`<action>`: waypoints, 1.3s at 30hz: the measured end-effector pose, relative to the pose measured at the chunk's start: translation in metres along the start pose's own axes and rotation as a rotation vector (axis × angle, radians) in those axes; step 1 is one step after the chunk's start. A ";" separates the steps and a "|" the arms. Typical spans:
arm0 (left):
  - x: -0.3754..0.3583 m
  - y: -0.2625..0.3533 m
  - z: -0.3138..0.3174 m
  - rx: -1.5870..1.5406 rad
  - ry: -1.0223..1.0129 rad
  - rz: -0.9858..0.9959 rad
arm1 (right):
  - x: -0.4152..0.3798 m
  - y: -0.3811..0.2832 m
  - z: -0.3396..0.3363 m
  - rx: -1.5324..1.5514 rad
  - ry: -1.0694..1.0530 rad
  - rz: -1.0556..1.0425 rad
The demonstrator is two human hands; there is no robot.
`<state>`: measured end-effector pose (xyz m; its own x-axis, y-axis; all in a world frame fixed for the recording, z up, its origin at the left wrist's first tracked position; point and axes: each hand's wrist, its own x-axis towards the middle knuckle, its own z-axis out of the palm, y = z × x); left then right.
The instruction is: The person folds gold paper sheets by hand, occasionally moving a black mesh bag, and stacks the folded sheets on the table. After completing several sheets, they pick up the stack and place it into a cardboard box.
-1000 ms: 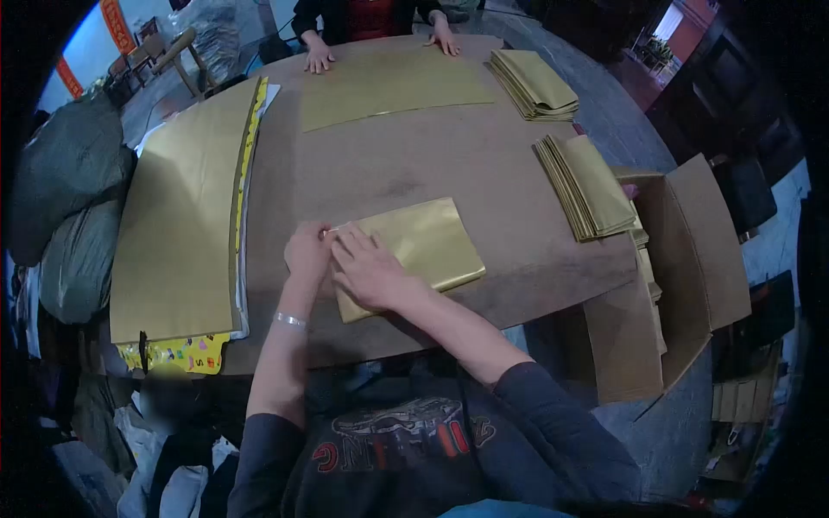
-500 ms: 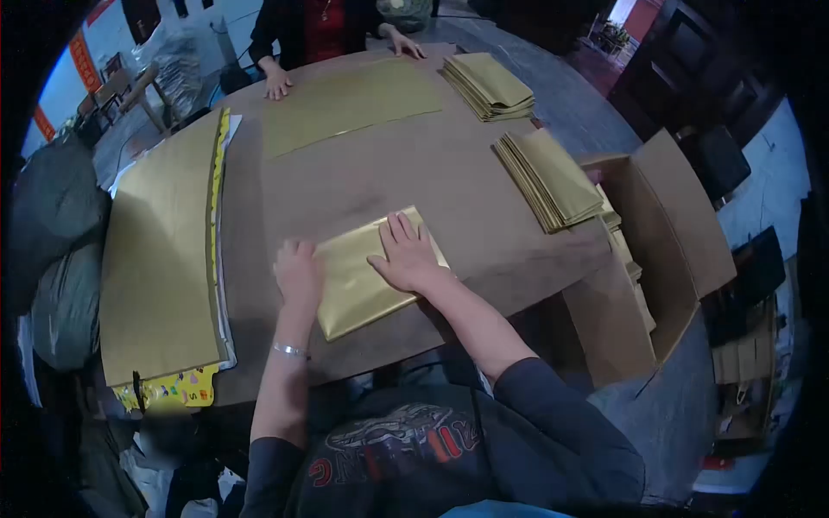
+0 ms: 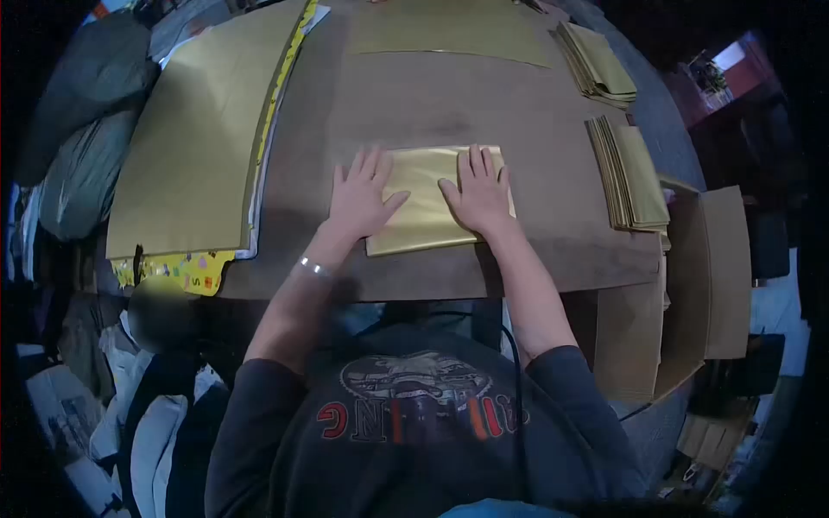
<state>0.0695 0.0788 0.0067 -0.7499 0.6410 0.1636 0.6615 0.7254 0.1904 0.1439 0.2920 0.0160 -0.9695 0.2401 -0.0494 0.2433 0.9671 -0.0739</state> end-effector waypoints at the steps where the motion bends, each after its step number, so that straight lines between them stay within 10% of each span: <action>1: 0.001 -0.001 -0.005 -0.001 -0.006 -0.023 | 0.000 -0.001 -0.003 0.000 -0.013 -0.020; 10: -0.001 -0.069 0.003 0.059 0.118 -0.347 | 0.004 0.003 0.011 0.006 0.031 -0.008; 14: -0.037 -0.061 -0.010 -0.329 0.381 -0.143 | 0.006 0.002 0.010 -0.030 0.002 0.006; 30: -0.080 0.012 -0.015 -0.164 0.016 0.048 | -0.002 -0.021 -0.002 -0.013 -0.042 0.012; 39: -0.078 0.015 -0.010 -0.093 0.021 0.014 | -0.044 -0.085 0.018 0.378 0.131 -0.354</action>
<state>0.1376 0.0367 0.0064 -0.7411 0.6449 0.1867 0.6696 0.6891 0.2772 0.1660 0.1975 0.0060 -0.9839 -0.0634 0.1669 -0.1289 0.8990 -0.4186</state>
